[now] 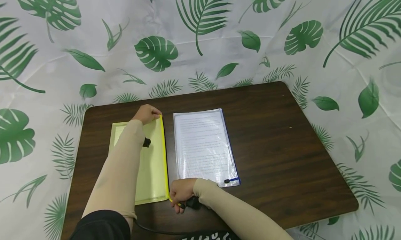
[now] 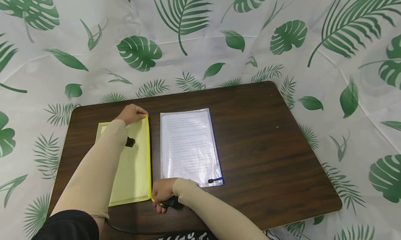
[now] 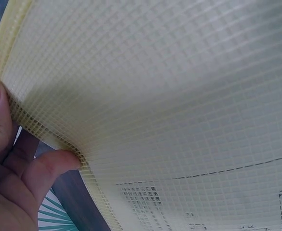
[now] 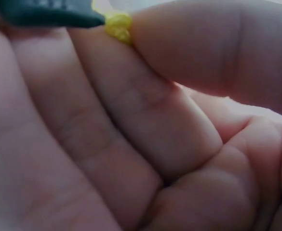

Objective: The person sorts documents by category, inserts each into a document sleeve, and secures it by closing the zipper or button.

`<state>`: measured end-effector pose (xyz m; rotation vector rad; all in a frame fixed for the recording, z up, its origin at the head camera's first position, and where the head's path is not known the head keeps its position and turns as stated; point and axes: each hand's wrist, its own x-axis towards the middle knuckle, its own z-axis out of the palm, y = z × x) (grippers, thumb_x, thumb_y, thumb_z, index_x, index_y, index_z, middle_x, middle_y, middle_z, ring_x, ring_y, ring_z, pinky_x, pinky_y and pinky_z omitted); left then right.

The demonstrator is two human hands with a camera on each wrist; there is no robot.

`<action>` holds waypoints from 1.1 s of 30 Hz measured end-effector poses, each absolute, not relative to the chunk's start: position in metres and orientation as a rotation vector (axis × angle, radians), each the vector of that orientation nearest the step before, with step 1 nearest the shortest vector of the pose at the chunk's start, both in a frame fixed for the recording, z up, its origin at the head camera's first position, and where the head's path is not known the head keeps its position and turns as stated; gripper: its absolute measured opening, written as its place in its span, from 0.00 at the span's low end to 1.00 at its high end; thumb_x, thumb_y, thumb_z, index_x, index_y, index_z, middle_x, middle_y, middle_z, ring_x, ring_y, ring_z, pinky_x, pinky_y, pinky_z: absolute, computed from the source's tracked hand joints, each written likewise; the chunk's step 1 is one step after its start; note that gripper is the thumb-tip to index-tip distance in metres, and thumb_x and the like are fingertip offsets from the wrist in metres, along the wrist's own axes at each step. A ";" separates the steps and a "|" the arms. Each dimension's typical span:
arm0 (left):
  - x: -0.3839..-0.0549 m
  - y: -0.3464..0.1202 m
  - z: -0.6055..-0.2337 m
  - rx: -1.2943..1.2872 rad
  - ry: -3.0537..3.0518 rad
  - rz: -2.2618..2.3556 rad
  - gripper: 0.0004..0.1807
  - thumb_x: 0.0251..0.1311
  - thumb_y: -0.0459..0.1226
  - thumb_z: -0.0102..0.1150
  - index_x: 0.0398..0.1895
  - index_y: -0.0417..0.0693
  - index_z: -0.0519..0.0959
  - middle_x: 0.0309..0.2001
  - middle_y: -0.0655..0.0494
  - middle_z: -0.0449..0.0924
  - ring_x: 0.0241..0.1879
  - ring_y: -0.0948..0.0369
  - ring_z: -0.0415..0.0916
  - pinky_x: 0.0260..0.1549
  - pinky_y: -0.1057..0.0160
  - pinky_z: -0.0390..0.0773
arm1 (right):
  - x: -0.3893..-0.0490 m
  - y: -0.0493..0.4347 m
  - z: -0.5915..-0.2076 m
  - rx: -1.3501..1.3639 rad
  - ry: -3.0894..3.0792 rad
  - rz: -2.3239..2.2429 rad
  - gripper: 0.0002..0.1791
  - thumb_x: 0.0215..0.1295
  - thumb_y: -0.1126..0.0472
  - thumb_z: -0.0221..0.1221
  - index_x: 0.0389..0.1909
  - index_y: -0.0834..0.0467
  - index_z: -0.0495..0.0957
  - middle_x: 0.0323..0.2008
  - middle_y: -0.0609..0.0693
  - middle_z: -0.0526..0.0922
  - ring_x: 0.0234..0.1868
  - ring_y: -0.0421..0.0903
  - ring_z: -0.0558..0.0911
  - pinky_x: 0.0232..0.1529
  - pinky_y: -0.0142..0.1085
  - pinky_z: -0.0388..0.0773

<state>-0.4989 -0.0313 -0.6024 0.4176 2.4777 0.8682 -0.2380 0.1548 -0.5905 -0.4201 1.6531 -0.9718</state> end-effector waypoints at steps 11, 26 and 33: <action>-0.498 -0.030 -0.602 0.403 2.499 0.852 0.13 0.72 0.32 0.58 0.53 0.35 0.84 0.56 0.35 0.81 0.59 0.42 0.75 0.59 0.46 0.74 | -0.231 0.156 -0.588 -0.567 1.761 -0.808 0.16 0.70 0.68 0.60 0.21 0.68 0.85 0.23 0.56 0.88 0.23 0.47 0.87 0.31 0.24 0.78; -0.494 -0.031 -0.613 0.378 2.486 0.882 0.14 0.72 0.35 0.59 0.54 0.38 0.85 0.57 0.38 0.82 0.63 0.41 0.73 0.62 0.44 0.72 | -0.232 0.132 -0.557 -0.767 2.448 -0.232 0.12 0.67 0.61 0.61 0.23 0.47 0.80 0.23 0.37 0.79 0.24 0.33 0.74 0.23 0.30 0.73; -0.493 -0.037 -0.622 0.400 2.489 0.865 0.15 0.71 0.36 0.61 0.56 0.40 0.84 0.57 0.41 0.82 0.62 0.42 0.74 0.61 0.43 0.73 | -0.242 0.108 -0.575 -0.857 2.434 -0.271 0.07 0.68 0.62 0.61 0.32 0.46 0.82 0.28 0.35 0.82 0.28 0.32 0.77 0.25 0.28 0.72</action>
